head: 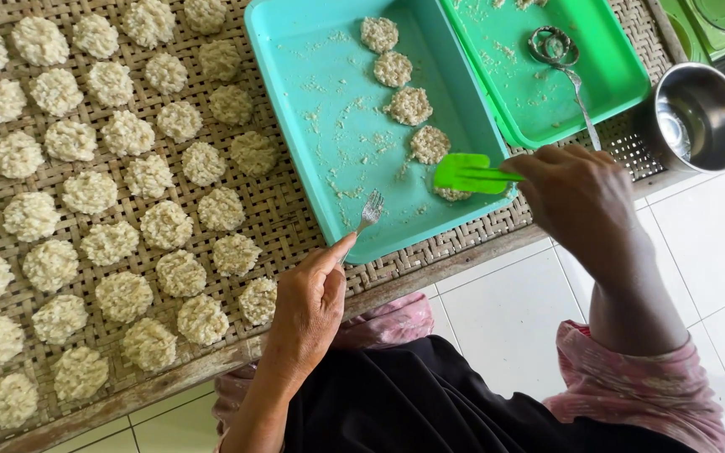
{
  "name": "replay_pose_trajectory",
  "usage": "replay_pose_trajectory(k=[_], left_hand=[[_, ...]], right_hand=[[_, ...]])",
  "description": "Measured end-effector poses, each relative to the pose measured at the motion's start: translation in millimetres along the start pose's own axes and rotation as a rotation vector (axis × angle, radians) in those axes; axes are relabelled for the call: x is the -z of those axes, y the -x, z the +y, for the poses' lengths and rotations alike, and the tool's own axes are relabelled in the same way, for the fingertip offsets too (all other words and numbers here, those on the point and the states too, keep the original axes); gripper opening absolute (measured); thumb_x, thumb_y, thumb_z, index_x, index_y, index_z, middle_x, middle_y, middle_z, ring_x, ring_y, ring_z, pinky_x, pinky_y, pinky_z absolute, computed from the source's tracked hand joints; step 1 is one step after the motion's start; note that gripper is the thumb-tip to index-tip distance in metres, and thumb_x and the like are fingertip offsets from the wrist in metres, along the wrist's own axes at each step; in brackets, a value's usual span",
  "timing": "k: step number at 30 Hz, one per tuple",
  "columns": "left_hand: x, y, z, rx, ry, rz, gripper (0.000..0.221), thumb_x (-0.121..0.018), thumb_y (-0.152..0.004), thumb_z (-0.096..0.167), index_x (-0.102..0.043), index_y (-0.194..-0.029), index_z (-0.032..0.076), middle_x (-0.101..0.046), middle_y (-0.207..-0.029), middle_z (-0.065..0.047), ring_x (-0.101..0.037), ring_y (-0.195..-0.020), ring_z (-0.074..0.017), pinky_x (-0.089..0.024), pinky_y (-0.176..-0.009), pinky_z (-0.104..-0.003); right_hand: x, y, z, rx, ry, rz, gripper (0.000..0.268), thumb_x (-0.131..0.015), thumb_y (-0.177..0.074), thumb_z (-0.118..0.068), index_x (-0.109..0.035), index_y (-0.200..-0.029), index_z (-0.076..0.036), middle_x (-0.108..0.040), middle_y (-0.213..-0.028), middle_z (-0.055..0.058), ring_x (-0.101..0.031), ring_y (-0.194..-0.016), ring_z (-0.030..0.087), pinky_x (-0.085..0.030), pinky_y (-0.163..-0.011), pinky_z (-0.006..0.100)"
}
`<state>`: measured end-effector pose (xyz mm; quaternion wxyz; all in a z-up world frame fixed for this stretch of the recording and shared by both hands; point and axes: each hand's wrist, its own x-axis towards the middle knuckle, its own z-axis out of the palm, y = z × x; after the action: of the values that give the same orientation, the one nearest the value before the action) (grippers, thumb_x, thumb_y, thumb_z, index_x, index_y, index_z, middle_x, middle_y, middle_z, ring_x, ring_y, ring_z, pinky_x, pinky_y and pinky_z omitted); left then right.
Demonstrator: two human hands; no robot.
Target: Arranging small dough crackers onto a woven drying rack using a fork and a plastic spatula.
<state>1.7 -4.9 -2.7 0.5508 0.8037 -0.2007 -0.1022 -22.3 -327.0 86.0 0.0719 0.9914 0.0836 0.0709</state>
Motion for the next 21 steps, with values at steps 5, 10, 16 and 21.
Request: replay_pose_trajectory(k=[5,10,16,21], left_hand=[[-2.1,-1.4,-1.8,-0.009,-0.009,-0.025,0.047,-0.053,-0.083,-0.004,-0.067,-0.128,0.001,-0.070,-0.074,-0.008,-0.056,-0.050,-0.0135,-0.047,-0.045,-0.030],[-9.2,-5.1,2.2,0.006,-0.003,-0.045,0.048,-0.054,-0.083,-0.004,-0.068,-0.128,0.002,-0.075,-0.086,-0.012,-0.059,-0.053,-0.0142,-0.050,-0.048,-0.030],[-16.4,-9.3,-0.3,0.023,-0.052,-0.106,0.046,-0.055,-0.086,-0.002,-0.065,-0.131,0.002,-0.075,-0.087,-0.013,-0.069,-0.061,-0.0162,-0.058,-0.051,-0.027],[-29.4,-25.1,4.1,-0.002,-0.061,-0.178,0.046,-0.057,-0.087,-0.004,-0.063,-0.133,0.000,-0.075,-0.091,-0.016,-0.067,-0.058,-0.0142,-0.059,-0.046,-0.023]], right_hand=[[-0.9,6.0,8.7,-0.046,0.267,-0.039,0.018,-0.069,-0.102,-0.017,-0.075,-0.115,-0.027,-0.077,-0.097,-0.010,-0.065,-0.070,0.009,-0.048,-0.076,0.031],[8.1,-2.1,-1.5,0.015,0.179,0.073,0.014,-0.074,-0.102,-0.010,-0.078,-0.109,-0.021,-0.075,-0.088,-0.006,-0.064,-0.071,0.009,-0.040,-0.091,0.034],[15.3,-4.3,11.0,0.022,0.304,0.085,0.019,-0.070,-0.107,-0.011,-0.077,-0.112,-0.029,-0.078,-0.098,-0.009,-0.065,-0.075,0.008,-0.039,-0.106,0.039],[14.4,-14.0,31.2,-0.027,0.435,-0.046,0.037,-0.078,-0.088,-0.004,-0.076,-0.113,-0.031,-0.080,-0.097,-0.007,-0.072,-0.087,0.013,-0.036,-0.117,0.044]])
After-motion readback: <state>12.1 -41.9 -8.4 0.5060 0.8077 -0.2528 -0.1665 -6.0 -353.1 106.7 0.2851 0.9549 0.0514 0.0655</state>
